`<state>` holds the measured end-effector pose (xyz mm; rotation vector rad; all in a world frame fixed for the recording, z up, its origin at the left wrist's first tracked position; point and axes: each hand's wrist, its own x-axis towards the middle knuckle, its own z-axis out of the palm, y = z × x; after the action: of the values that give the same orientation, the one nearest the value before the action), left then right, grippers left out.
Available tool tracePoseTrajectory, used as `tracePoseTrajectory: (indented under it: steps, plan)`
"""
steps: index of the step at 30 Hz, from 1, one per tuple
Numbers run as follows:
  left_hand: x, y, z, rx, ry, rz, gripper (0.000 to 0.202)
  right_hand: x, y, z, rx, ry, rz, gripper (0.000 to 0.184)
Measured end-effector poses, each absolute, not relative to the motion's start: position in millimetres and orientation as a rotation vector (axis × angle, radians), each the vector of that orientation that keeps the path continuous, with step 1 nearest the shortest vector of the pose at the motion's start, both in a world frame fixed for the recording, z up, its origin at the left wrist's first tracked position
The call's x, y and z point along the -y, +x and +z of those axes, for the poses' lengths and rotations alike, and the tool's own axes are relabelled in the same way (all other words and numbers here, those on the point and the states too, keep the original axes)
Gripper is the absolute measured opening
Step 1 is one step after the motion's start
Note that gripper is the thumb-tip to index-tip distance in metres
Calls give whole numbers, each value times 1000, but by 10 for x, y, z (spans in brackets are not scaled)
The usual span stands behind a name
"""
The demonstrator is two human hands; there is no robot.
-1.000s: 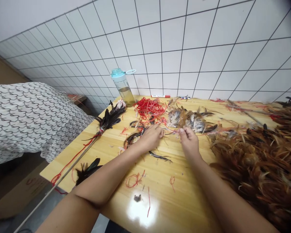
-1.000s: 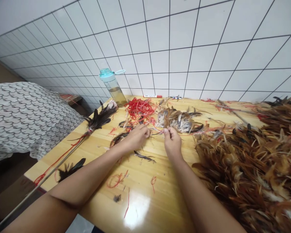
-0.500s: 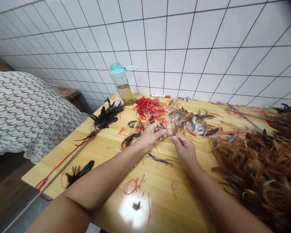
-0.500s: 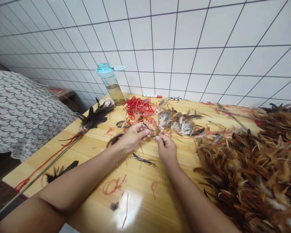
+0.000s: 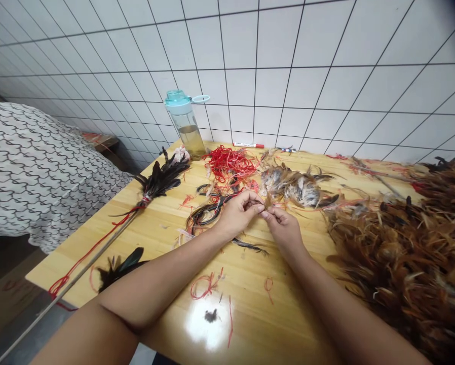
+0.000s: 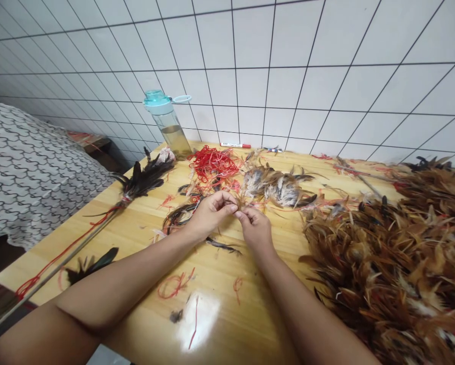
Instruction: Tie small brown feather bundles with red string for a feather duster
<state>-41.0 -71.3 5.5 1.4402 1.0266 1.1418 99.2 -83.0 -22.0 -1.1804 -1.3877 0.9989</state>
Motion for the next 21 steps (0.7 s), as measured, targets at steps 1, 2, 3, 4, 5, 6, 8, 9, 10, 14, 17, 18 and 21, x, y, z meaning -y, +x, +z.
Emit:
tracePoseTrajectory:
  steps: [1,2,3,4,5,6,8,9,10,14,17,18,21]
  plan:
    - [713,-410,57,-1023,1447,1141,14,835,988,-217,1379,-1181,1006,26]
    - [710,-413,60,-1014,1447,1140,15,840,987,-214,1366,-1183,1016,27]
    - [702,-420,64,-1008,1443,1147,17,844,988,-209,1348,-1187,1028,28]
    - [690,-432,67,-1010,1444,1159,18,846,993,-202,1320,-1193,1042,28]
    - [672,-449,69,-1032,1457,1171,19,846,1001,-193,1284,-1201,1059,27]
    - [649,-472,69,-1075,1489,1179,19,842,1013,-182,1240,-1206,1078,27]
    - [599,-531,64,-1198,1631,1150,15,825,1044,-156,1139,-1198,1106,29]
    - [576,-563,60,-1262,1738,1107,12,813,1061,-144,1091,-1186,1112,30]
    - [556,-594,57,-1320,1862,1050,8,801,1076,-134,1051,-1171,1113,30]
    - [536,-670,55,-1450,2328,811,12,771,1108,-122,999,-1141,1092,29]
    - [565,-678,66,-1478,2514,674,15,772,1110,-137,1014,-1136,1088,30]
    - [574,-675,68,-1488,2550,630,15,774,1110,-143,1019,-1136,1087,30]
    - [586,-660,52,-1508,2608,518,16,776,1112,-160,1022,-1137,1079,30]
